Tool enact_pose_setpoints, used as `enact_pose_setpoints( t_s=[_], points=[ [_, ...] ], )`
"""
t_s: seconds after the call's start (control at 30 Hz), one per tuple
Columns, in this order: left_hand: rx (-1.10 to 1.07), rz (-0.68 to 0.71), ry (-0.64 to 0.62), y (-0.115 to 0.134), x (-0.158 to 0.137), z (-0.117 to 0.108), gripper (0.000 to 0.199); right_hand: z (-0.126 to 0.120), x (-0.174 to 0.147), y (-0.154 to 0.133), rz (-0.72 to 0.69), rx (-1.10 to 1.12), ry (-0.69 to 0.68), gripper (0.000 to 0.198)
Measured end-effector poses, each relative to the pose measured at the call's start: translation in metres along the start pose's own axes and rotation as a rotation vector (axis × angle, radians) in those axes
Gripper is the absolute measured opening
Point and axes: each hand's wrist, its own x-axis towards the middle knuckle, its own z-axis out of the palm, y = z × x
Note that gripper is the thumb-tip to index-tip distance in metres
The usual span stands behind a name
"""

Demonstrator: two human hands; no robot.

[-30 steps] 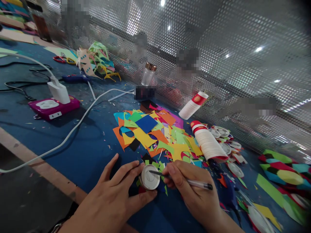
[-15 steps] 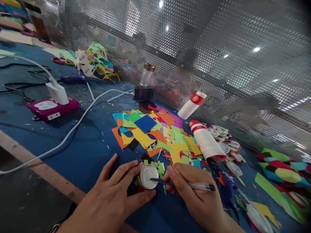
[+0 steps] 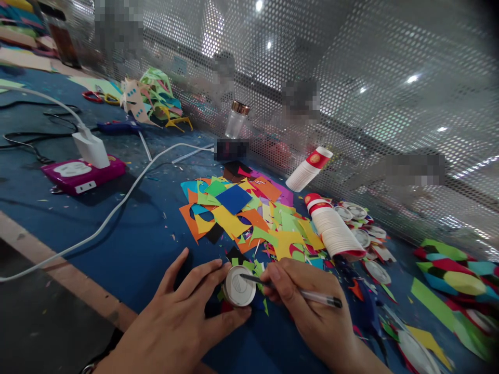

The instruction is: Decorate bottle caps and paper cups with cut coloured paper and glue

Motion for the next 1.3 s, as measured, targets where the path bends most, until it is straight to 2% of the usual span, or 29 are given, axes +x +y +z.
enact_pose_setpoints(
  t_s=[0.33, 0.5, 0.77, 1.0, 1.3],
  points=[
    [0.013, 0.002, -0.046, 0.000, 0.002, -0.005, 0.066, -0.005, -0.002, -0.006, -0.047, -0.075, -0.038, 0.038],
    [-0.016, -0.003, -0.001, 0.000, 0.001, -0.004, 0.067, -0.007, -0.002, -0.009, -0.041, -0.082, -0.046, 0.036],
    [-0.009, -0.006, -0.040, 0.000, 0.002, -0.006, 0.074, -0.006, 0.000, -0.003, -0.046, -0.032, 0.032, 0.039],
    [0.016, -0.008, -0.036, 0.000, 0.001, -0.004, 0.066, -0.003, 0.000, 0.001, 0.011, -0.033, 0.013, 0.037],
    [0.005, -0.015, 0.007, 0.001, 0.002, -0.004, 0.060, -0.002, -0.001, 0.002, -0.001, -0.024, 0.008, 0.037]
  ],
)
